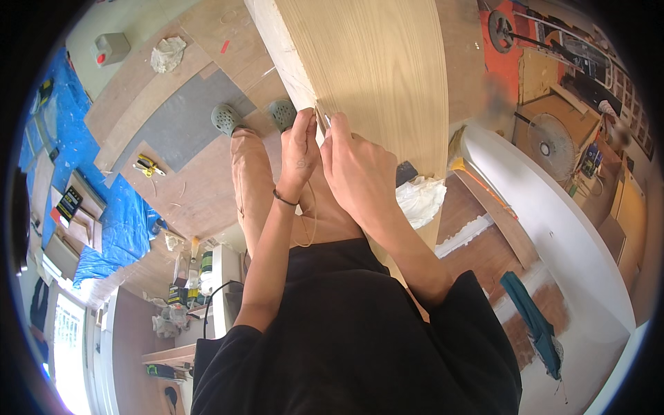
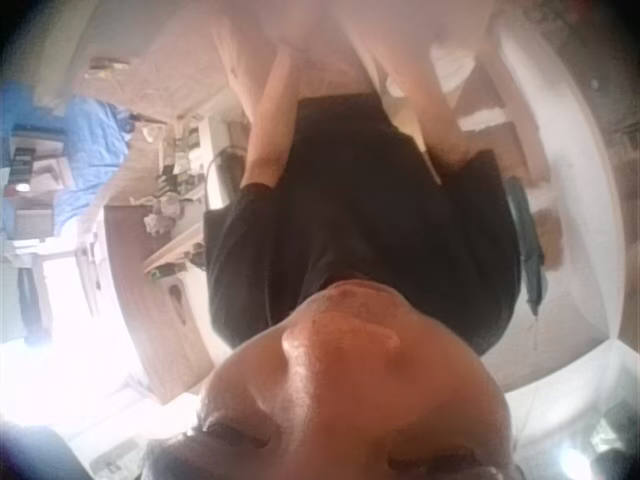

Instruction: The person uses a utility knife to scrape the edge of a wooden board, removing a thin strip of material along the seam. The person holds the board steady with one hand while scraping with the other, working along the edge continuously.

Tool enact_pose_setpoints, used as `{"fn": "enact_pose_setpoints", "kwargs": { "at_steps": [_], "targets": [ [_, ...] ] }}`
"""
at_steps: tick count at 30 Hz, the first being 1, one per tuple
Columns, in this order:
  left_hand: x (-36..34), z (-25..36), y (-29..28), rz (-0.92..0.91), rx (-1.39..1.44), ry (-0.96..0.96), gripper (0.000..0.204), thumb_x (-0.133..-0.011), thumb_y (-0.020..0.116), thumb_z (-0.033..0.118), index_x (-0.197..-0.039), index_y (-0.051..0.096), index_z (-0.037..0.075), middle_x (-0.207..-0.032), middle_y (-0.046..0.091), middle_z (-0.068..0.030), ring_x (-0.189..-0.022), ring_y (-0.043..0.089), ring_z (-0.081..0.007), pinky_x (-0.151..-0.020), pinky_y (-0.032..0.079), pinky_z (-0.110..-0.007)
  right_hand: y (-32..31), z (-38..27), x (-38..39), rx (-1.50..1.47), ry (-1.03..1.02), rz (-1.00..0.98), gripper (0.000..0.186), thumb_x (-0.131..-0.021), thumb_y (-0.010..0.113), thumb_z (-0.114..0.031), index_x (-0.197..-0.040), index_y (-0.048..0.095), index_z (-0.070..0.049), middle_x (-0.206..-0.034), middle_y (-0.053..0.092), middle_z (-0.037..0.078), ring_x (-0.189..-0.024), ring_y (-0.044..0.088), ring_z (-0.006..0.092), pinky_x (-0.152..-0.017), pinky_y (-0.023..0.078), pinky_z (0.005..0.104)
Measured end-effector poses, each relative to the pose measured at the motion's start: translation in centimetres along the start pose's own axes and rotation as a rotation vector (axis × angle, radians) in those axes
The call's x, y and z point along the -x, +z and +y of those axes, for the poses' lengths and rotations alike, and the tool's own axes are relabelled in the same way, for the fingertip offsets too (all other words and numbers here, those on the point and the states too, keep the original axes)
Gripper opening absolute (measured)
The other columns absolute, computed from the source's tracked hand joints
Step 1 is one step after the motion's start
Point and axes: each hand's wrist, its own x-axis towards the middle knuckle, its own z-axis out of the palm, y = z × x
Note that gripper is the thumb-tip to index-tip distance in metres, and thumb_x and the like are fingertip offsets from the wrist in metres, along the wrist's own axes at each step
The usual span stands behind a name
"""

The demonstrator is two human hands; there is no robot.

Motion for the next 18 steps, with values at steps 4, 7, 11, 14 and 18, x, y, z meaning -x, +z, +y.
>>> {"fn": "enact_pose_setpoints", "kwargs": {
  "at_steps": [4, 7, 11, 14, 18],
  "targets": [
    [0.09, -0.08, 0.12, 0.01, 0.011, 0.025, 0.017, -0.09, 0.052, -0.005, -0.106, 0.053, 0.002, -0.068, 0.056, -0.0224, -0.06, 0.06, -0.0382, -0.053, 0.047, -0.038, 0.54, 0.27, 0.03, -0.007, 0.007, 0.016, 0.016, -0.097, 0.047, -0.017, -0.104, 0.048, -0.003, -0.056, 0.056, 0.015, -0.051, 0.059, 0.0362, -0.046, 0.043, 0.046],
    [0.01, 0.06, 0.05, 0.007, 0.017, 0.013, 0.018, -0.09, 0.052, -0.005, -0.106, 0.054, 0.002, -0.069, 0.057, -0.0222, -0.06, 0.06, -0.0378, -0.053, 0.047, -0.038, 0.42, 0.2, -0.05, -0.006, 0.0, 0.016, 0.017, -0.097, 0.047, -0.017, -0.105, 0.048, -0.002, -0.057, 0.056, 0.016, -0.052, 0.06, 0.0365, -0.047, 0.044, 0.0463],
    [0.08, -0.14, 0.25, 0.028, 0.015, 0.043, 0.018, -0.09, 0.052, -0.006, -0.106, 0.053, 0.002, -0.07, 0.058, -0.022, -0.06, 0.061, -0.0377, -0.053, 0.047, -0.038, 0.38, 0.16, -0.04, -0.003, 0.005, 0.007, 0.017, -0.097, 0.047, -0.018, -0.105, 0.048, -0.003, -0.057, 0.056, 0.016, -0.053, 0.06, 0.0365, -0.047, 0.044, 0.0465],
    [0.15, -0.26, 0.34, 0.033, 0.016, 0.065, 0.019, -0.089, 0.052, -0.007, -0.106, 0.053, 0.002, -0.071, 0.058, -0.0213, -0.06, 0.061, -0.0375, -0.053, 0.047, -0.038, 0.43, 0.2, 0.0, -0.003, 0.001, 0.01, 0.018, -0.097, 0.047, -0.018, -0.106, 0.048, -0.003, -0.056, 0.056, 0.016, -0.053, 0.06, 0.0365, -0.047, 0.044, 0.0465],
    [0.16, -0.22, 0.3, 0.035, 0.013, 0.047, 0.02, -0.088, 0.051, -0.008, -0.106, 0.052, 0.002, -0.07, 0.057, -0.0199, -0.06, 0.06, -0.0363, -0.054, 0.048, -0.036, 0.41, 0.33, -0.26, -0.008, -0.012, -0.002, 0.018, -0.097, 0.047, -0.019, -0.107, 0.048, -0.003, -0.056, 0.056, 0.016, -0.053, 0.06, 0.0365, -0.047, 0.044, 0.0467]
  ]
}}
